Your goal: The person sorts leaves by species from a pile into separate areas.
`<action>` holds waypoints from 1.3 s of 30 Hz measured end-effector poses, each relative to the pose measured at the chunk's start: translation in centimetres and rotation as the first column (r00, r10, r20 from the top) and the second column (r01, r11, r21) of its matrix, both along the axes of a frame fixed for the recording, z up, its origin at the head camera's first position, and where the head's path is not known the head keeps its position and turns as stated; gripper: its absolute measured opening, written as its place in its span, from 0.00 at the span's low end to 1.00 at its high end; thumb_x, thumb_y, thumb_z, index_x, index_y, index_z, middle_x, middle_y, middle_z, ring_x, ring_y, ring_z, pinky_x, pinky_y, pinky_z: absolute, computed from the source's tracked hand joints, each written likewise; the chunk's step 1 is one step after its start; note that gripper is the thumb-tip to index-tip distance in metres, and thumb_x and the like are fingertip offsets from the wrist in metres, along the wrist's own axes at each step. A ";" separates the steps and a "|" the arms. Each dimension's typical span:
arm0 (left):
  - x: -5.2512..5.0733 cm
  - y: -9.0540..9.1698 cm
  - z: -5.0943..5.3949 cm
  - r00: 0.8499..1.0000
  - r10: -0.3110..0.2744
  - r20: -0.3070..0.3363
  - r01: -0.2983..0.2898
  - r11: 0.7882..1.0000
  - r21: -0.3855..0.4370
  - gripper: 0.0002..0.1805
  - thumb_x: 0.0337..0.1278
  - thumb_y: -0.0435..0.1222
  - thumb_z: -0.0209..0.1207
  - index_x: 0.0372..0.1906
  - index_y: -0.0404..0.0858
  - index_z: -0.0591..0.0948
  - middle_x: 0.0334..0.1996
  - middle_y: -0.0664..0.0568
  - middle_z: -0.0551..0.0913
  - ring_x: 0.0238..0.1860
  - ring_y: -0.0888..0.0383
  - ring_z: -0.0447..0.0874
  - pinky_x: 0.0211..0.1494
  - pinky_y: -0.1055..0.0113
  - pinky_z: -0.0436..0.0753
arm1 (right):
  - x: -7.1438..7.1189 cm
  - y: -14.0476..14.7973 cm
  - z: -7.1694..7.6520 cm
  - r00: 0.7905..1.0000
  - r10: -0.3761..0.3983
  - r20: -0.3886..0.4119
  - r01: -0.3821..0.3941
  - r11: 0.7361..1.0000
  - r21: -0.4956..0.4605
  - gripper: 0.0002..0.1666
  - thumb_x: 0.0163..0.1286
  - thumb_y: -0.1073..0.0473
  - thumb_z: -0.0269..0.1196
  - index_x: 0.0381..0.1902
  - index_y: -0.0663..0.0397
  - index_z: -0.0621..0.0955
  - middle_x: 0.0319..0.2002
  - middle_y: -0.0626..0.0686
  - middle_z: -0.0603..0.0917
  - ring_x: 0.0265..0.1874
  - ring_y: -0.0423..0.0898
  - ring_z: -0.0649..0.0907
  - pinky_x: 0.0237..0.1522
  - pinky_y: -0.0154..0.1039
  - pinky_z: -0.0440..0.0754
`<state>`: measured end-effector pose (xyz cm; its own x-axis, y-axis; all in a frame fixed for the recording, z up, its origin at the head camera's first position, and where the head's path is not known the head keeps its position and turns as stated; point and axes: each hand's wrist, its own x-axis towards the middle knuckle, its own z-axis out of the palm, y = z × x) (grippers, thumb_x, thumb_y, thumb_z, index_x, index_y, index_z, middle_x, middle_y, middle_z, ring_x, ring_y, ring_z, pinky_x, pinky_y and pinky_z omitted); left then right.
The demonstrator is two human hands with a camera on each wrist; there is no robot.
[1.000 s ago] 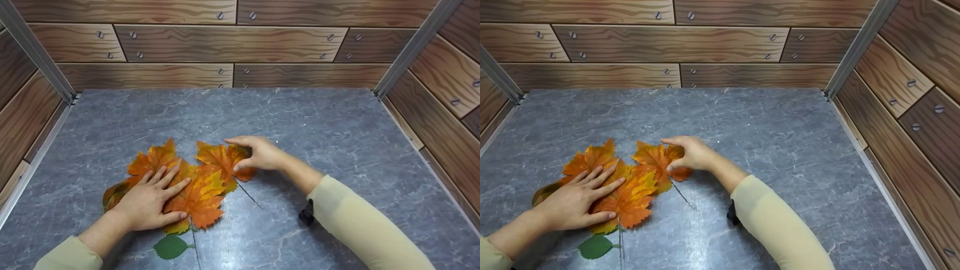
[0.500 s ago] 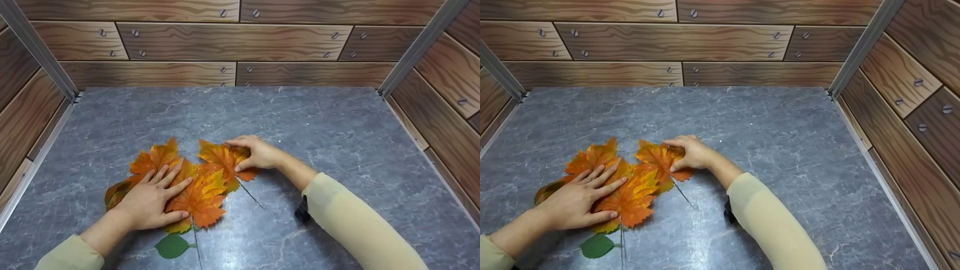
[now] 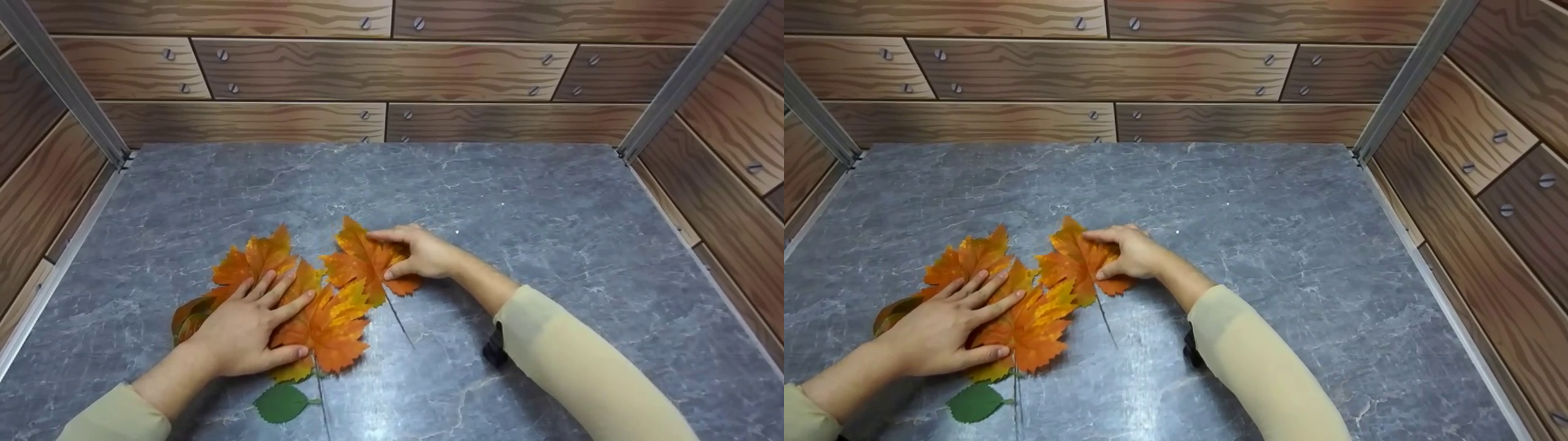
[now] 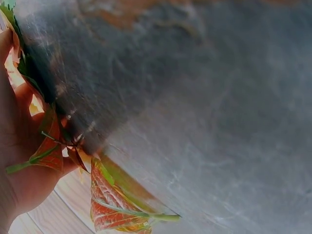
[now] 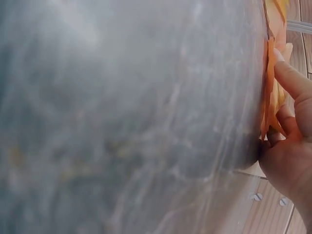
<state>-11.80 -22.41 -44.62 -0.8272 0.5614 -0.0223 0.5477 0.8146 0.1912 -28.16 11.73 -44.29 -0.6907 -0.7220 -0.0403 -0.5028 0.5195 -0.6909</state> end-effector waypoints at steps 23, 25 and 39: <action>-0.4 0.8 -0.3 1.000 -0.014 0.001 0.014 1.000 0.007 0.47 0.70 0.73 0.47 0.84 0.54 0.63 0.82 0.37 0.58 0.81 0.29 0.54 0.75 0.27 0.60 | 0.6 5.9 2.4 0.981 -0.191 0.033 0.194 0.961 -0.195 0.35 0.63 0.64 0.79 0.68 0.51 0.83 0.48 0.53 0.88 0.42 0.47 0.82 0.42 0.37 0.81; -0.5 0.8 -0.4 1.000 -0.012 -0.005 0.012 1.000 0.002 0.47 0.70 0.74 0.47 0.84 0.54 0.63 0.82 0.38 0.58 0.81 0.29 0.54 0.75 0.27 0.60 | 0.3 7.4 2.8 0.979 -0.202 0.022 0.202 0.957 -0.206 0.34 0.63 0.64 0.79 0.67 0.53 0.84 0.51 0.54 0.88 0.44 0.48 0.82 0.46 0.38 0.82; 0.1 0.1 -0.3 1.000 0.011 -0.004 -0.011 1.000 -0.007 0.47 0.70 0.75 0.46 0.84 0.56 0.63 0.83 0.39 0.58 0.81 0.30 0.55 0.74 0.27 0.61 | -2.9 18.1 6.0 0.905 -0.407 0.128 0.426 0.855 -0.295 0.31 0.70 0.67 0.73 0.70 0.61 0.81 0.58 0.63 0.85 0.48 0.44 0.85 0.49 0.33 0.86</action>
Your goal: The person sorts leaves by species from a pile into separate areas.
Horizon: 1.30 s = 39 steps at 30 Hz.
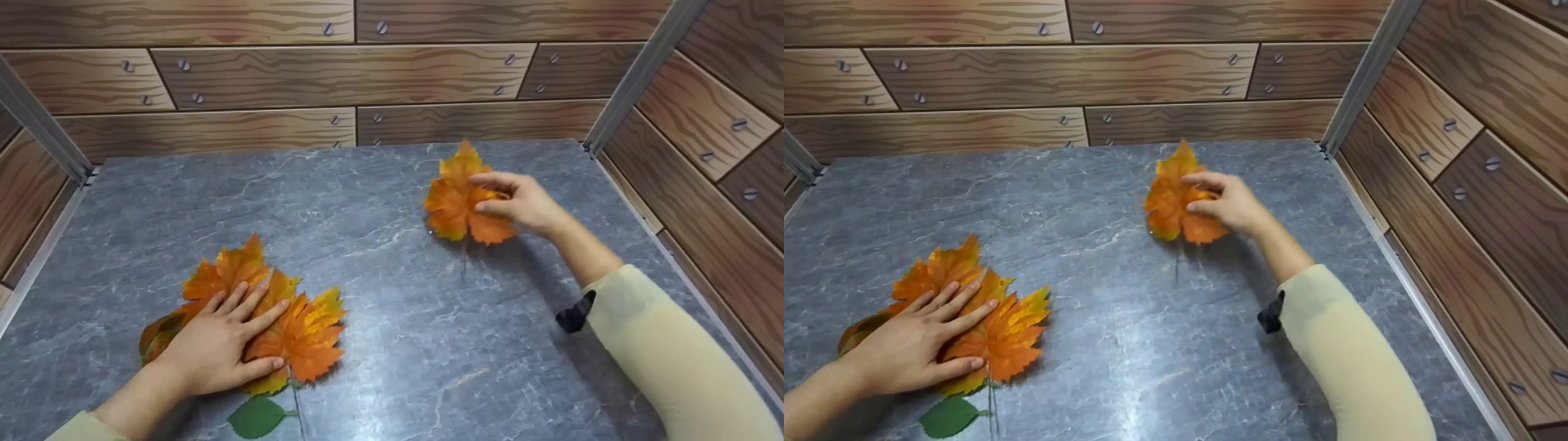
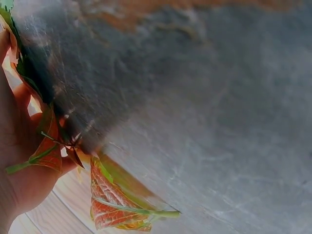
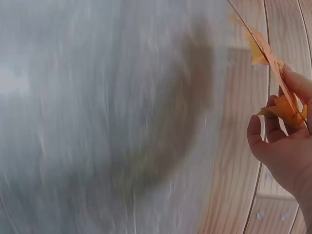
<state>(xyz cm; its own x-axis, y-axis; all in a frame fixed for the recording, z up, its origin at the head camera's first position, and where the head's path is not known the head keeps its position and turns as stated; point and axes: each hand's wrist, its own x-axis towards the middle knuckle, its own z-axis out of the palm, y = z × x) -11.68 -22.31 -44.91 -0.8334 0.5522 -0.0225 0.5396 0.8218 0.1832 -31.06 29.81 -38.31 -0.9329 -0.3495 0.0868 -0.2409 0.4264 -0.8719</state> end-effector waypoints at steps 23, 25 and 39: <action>0.5 -0.7 -0.1 1.000 0.005 -0.008 -0.005 1.000 -0.003 0.45 0.70 0.74 0.47 0.84 0.56 0.64 0.83 0.40 0.58 0.80 0.31 0.57 0.73 0.27 0.64 | -5.8 5.0 -1.9 0.999 -0.024 0.022 0.015 0.944 0.329 0.33 0.74 0.62 0.71 0.74 0.58 0.77 0.70 0.64 0.77 0.65 0.59 0.77 0.57 0.43 0.78; 0.4 -0.6 0.0 1.000 -0.001 -0.021 0.001 1.000 0.002 0.45 0.70 0.73 0.47 0.84 0.56 0.64 0.83 0.40 0.58 0.80 0.30 0.57 0.73 0.27 0.64 | -6.0 5.1 -2.0 0.999 -0.030 0.011 0.025 0.942 0.334 0.33 0.74 0.63 0.71 0.74 0.59 0.77 0.70 0.65 0.77 0.66 0.60 0.77 0.60 0.49 0.78; 0.1 -0.1 0.1 0.999 -0.011 -0.036 0.012 1.000 0.025 0.45 0.71 0.73 0.49 0.84 0.55 0.65 0.83 0.40 0.58 0.80 0.30 0.57 0.72 0.26 0.64 | -6.4 6.0 -2.5 0.994 -0.079 -0.079 0.102 0.929 0.355 0.40 0.70 0.62 0.75 0.77 0.61 0.73 0.75 0.63 0.73 0.78 0.65 0.65 0.77 0.65 0.59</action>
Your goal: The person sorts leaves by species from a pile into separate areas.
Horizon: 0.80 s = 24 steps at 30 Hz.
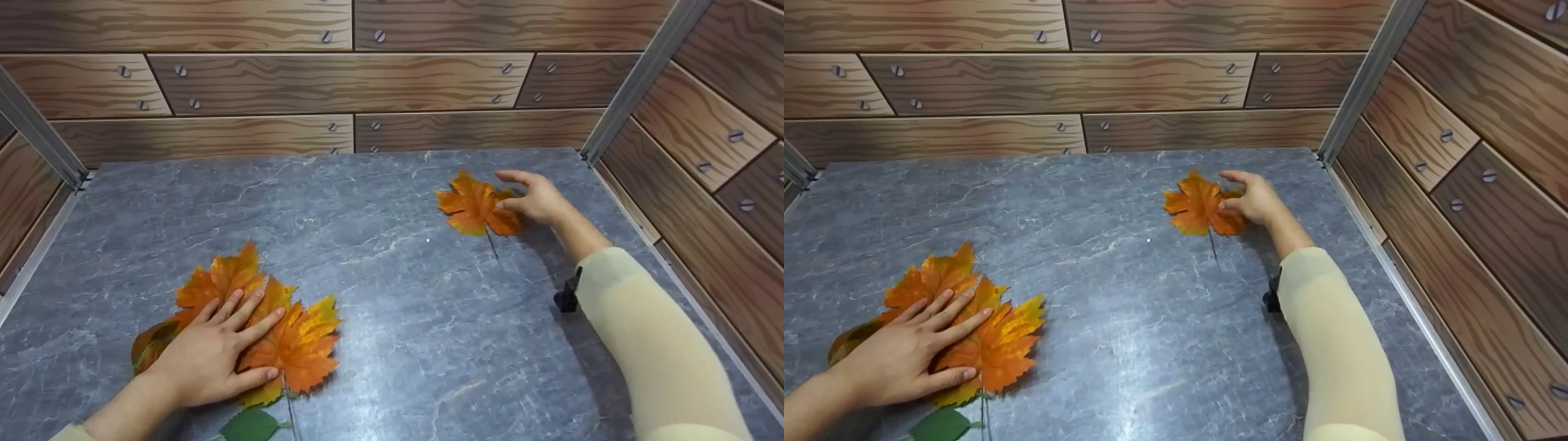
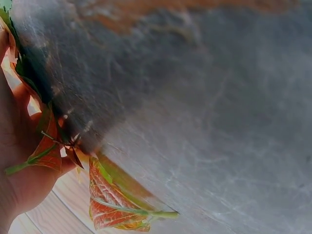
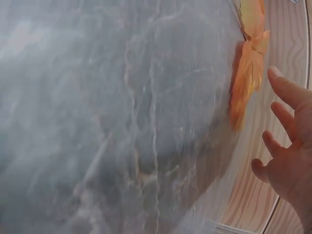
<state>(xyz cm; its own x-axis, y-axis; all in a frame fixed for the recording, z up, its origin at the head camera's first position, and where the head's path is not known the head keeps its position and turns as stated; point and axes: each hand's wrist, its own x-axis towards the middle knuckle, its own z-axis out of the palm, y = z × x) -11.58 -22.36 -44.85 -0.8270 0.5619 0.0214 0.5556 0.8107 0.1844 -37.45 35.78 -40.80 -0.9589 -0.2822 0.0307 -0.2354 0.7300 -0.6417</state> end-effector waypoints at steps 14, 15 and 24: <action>0.0 0.0 0.0 1.000 0.006 0.007 -0.006 1.000 -0.017 0.45 0.70 0.73 0.47 0.84 0.56 0.64 0.84 0.41 0.55 0.80 0.30 0.56 0.73 0.26 0.63 | 1.8 -0.2 -1.4 0.992 0.033 0.126 -0.043 0.996 0.075 0.41 0.73 0.54 0.73 0.79 0.55 0.72 0.76 0.64 0.71 0.77 0.64 0.67 0.77 0.63 0.62; 0.0 0.0 0.0 1.000 0.005 0.007 -0.005 1.000 -0.016 0.45 0.70 0.73 0.47 0.84 0.56 0.64 0.84 0.41 0.55 0.80 0.30 0.56 0.73 0.27 0.63 | 1.7 -0.2 -1.5 0.991 0.040 0.125 -0.049 0.996 0.072 0.41 0.73 0.54 0.73 0.79 0.56 0.72 0.76 0.64 0.71 0.77 0.64 0.66 0.77 0.62 0.62; 0.0 0.0 0.1 1.000 0.008 0.017 -0.007 1.000 -0.023 0.46 0.70 0.74 0.46 0.84 0.56 0.64 0.84 0.41 0.56 0.80 0.30 0.56 0.73 0.26 0.62 | 1.5 -0.1 -2.6 0.998 0.043 0.043 -0.047 0.994 0.097 0.39 0.75 0.51 0.71 0.77 0.59 0.74 0.75 0.67 0.71 0.77 0.66 0.65 0.78 0.63 0.58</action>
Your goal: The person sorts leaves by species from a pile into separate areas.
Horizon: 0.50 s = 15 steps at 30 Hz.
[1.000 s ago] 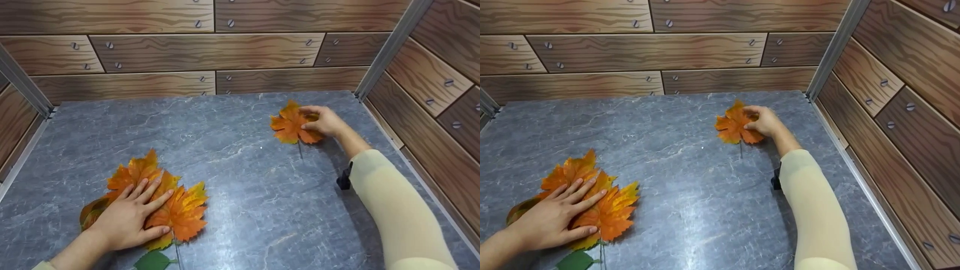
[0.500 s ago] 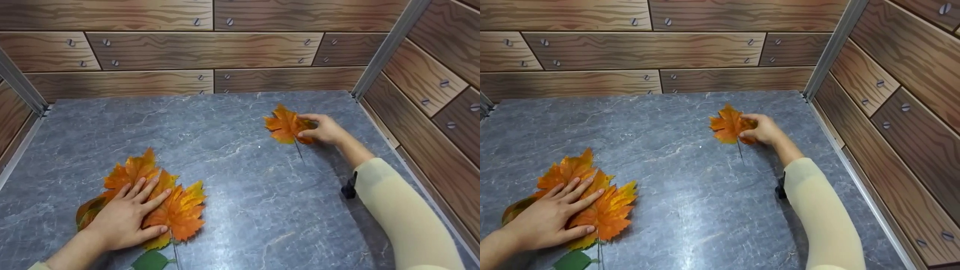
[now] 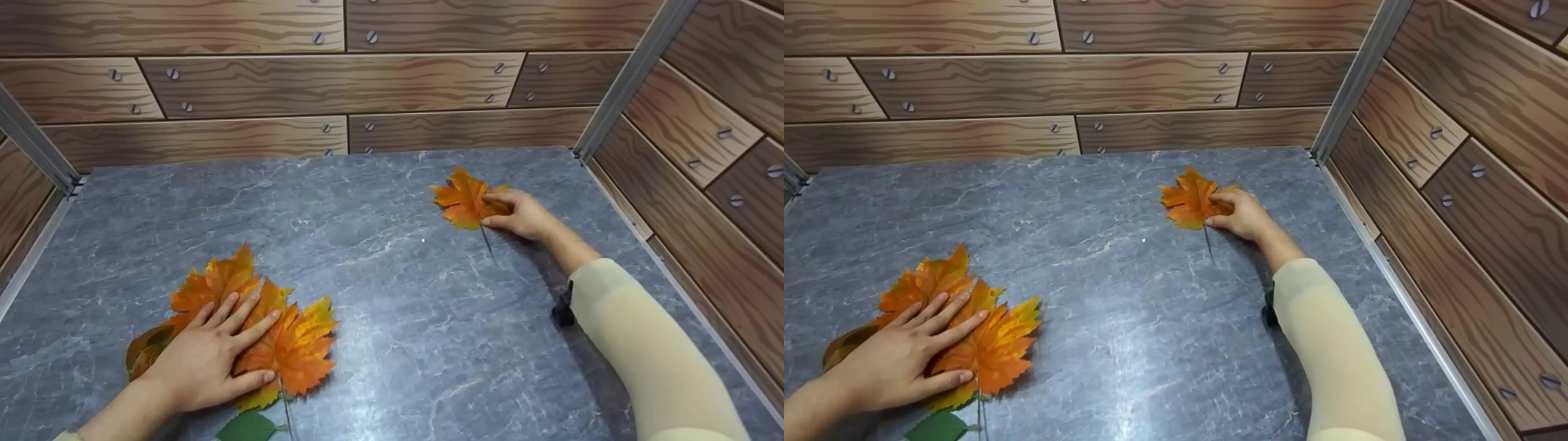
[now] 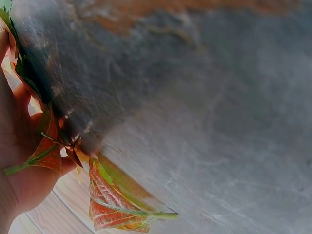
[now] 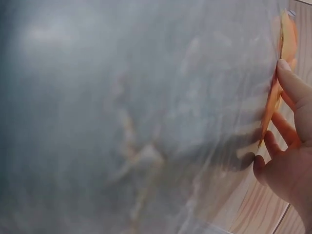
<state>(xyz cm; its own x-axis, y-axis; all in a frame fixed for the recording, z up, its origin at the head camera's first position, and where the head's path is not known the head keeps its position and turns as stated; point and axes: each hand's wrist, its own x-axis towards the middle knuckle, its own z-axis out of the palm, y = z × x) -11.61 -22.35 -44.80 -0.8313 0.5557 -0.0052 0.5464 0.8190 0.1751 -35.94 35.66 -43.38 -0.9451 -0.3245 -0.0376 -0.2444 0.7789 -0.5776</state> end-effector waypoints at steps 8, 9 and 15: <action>0.1 0.0 0.0 1.000 0.005 -0.002 -0.005 1.000 -0.003 0.46 0.70 0.74 0.47 0.84 0.56 0.64 0.83 0.40 0.57 0.80 0.30 0.56 0.73 0.26 0.62 | 0.8 0.0 -0.1 1.000 0.025 -0.011 -0.023 0.987 0.158 0.40 0.83 0.45 0.60 0.83 0.57 0.65 0.82 0.67 0.57 0.80 0.70 0.55 0.79 0.68 0.51; 0.1 -0.1 0.0 1.000 0.006 -0.001 -0.006 1.000 -0.005 0.46 0.70 0.74 0.47 0.84 0.56 0.64 0.83 0.40 0.57 0.80 0.30 0.56 0.73 0.26 0.62 | 0.9 -0.1 -0.1 0.999 0.031 -0.017 -0.027 0.986 0.164 0.40 0.84 0.45 0.59 0.83 0.57 0.63 0.83 0.67 0.56 0.80 0.71 0.55 0.79 0.68 0.51; -0.1 -0.1 0.0 1.000 0.007 0.006 -0.007 1.000 -0.012 0.46 0.70 0.74 0.46 0.84 0.56 0.64 0.83 0.40 0.58 0.80 0.30 0.56 0.73 0.26 0.62 | 1.9 0.0 0.1 0.993 0.075 -0.089 -0.059 0.983 0.172 0.39 0.84 0.46 0.58 0.83 0.56 0.63 0.83 0.65 0.55 0.80 0.71 0.55 0.78 0.68 0.52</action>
<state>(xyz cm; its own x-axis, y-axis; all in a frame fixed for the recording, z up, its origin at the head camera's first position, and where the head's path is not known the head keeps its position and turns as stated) -11.68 -22.42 -44.77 -0.8350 0.5501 -0.0167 0.5399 0.8247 0.1687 -34.03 35.68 -43.31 -0.9234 -0.3837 -0.0091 -0.3463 0.8434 -0.4109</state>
